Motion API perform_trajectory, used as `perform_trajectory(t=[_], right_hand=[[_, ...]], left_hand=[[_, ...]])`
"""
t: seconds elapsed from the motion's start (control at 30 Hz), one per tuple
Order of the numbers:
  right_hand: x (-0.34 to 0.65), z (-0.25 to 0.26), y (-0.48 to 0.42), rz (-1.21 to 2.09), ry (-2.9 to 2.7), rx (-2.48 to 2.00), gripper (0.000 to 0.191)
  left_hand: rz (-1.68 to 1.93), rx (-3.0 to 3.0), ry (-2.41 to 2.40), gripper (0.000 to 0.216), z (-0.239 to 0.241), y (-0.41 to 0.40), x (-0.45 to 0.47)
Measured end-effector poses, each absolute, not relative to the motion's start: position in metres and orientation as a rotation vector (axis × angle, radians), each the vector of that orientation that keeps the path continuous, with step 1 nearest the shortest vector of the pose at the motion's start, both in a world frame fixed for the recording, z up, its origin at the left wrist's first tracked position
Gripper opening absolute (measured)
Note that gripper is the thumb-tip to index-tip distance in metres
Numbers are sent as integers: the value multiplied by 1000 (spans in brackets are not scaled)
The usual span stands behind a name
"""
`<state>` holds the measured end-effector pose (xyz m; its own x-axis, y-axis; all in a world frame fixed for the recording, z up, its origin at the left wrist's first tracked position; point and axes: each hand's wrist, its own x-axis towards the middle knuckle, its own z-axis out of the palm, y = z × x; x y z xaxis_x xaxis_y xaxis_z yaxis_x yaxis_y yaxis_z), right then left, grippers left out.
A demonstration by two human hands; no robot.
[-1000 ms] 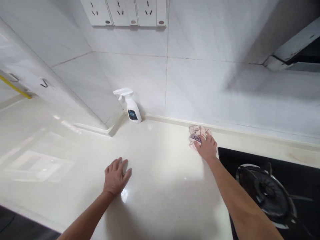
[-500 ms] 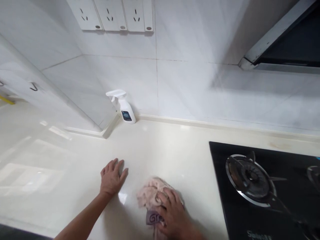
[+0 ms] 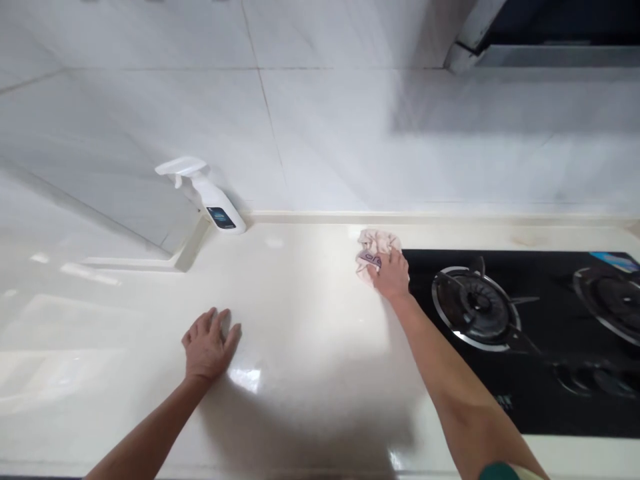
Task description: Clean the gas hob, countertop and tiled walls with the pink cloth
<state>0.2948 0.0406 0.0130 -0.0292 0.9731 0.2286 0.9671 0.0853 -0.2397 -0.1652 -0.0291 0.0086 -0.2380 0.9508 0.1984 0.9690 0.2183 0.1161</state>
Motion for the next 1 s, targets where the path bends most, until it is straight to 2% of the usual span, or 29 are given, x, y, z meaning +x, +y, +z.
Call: perform_trajectory(t=[0.23,0.4,0.5,0.6,0.73,1.0], right_hand=[[311,-3,-89,-18,-2032,-1899,42],[335,-36,-220,-166,-2089,-1667,18],[346,-56,-250,-220,-2135,-1619,24],[344,-61,-233,-228,-2134,-1685,25],[330,-49,-166,-246,-2094,-1777,30],[303,-12,54,-207,-1993,-2130,54]], left_hand=[[-309,-1898,-2440,62,15,-27,-161],[-296,-1884,-2464,64,15,-25,-161],[-295,-1888,-2442,63,11,-24,-162],[-305,-1888,-2394,61,7,-25,-164],[-308,-1889,-2340,58,5,-29,-166],[-324,-1884,-2321,52,0,-33,-170]])
